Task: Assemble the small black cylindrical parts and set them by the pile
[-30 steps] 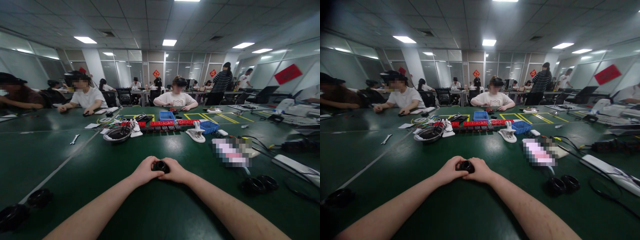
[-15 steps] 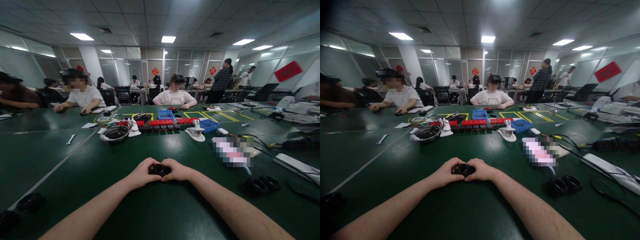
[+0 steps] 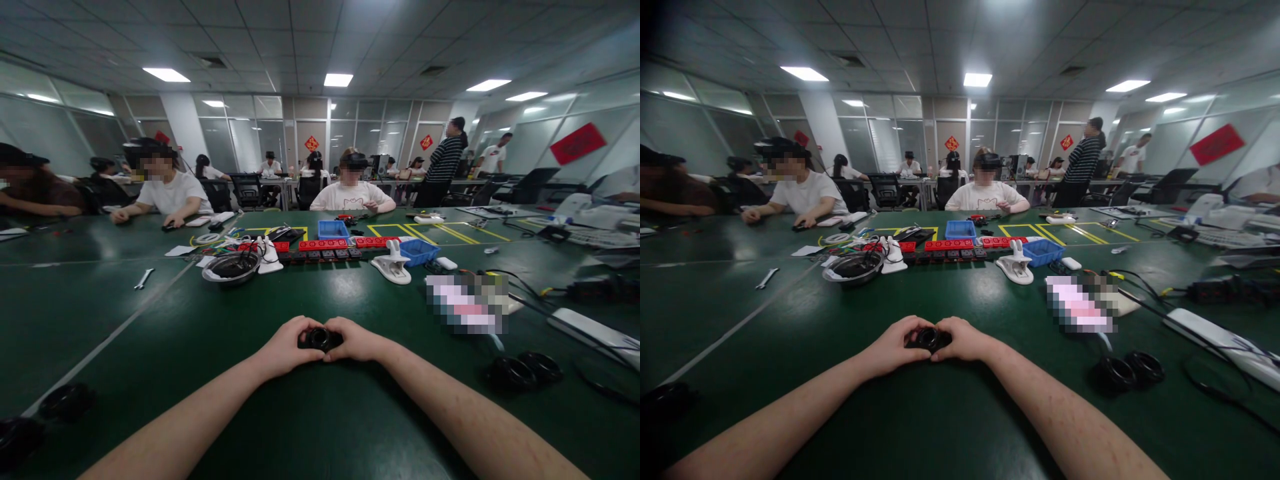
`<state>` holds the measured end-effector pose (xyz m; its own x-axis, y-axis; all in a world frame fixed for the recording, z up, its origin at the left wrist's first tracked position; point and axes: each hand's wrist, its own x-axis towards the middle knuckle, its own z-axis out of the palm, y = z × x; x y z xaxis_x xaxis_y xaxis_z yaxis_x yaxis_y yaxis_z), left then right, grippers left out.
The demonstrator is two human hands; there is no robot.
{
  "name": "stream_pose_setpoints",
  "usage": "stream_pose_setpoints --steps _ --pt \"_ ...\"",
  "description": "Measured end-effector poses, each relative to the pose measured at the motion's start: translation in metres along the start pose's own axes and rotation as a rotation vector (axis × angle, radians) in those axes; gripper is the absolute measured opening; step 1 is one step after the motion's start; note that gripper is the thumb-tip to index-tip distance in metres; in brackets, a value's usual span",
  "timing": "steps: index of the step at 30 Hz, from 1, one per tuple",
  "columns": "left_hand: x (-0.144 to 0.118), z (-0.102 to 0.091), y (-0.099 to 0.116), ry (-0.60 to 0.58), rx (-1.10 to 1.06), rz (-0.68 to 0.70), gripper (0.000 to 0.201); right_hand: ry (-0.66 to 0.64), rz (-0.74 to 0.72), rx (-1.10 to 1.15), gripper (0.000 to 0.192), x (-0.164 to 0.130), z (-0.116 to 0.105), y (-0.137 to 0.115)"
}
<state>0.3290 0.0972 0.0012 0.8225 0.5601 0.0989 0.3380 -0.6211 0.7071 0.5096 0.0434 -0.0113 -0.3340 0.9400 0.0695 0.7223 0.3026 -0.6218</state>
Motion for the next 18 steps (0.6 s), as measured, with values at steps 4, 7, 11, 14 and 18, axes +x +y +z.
stream_pose_setpoints --steps 4,7,11,14,18 --pt "0.000 0.001 0.002 0.019 0.021 -0.017 0.040 0.010 0.062 0.046 0.034 0.001 0.004 0.005" --pt "0.000 0.004 0.004 0.055 0.032 -0.049 0.039 0.063 0.107 -0.006 0.039 0.001 0.009 0.005" --pt "0.002 0.013 0.003 0.174 0.035 -0.112 0.033 0.196 0.214 -0.236 0.038 0.004 0.019 -0.005" --pt "0.003 0.020 0.002 0.276 0.062 -0.152 0.033 0.278 0.313 -0.424 0.033 0.006 0.026 -0.014" --pt "0.004 0.020 0.001 0.296 0.089 -0.125 0.033 0.309 0.281 -0.464 0.035 0.005 0.029 -0.017"
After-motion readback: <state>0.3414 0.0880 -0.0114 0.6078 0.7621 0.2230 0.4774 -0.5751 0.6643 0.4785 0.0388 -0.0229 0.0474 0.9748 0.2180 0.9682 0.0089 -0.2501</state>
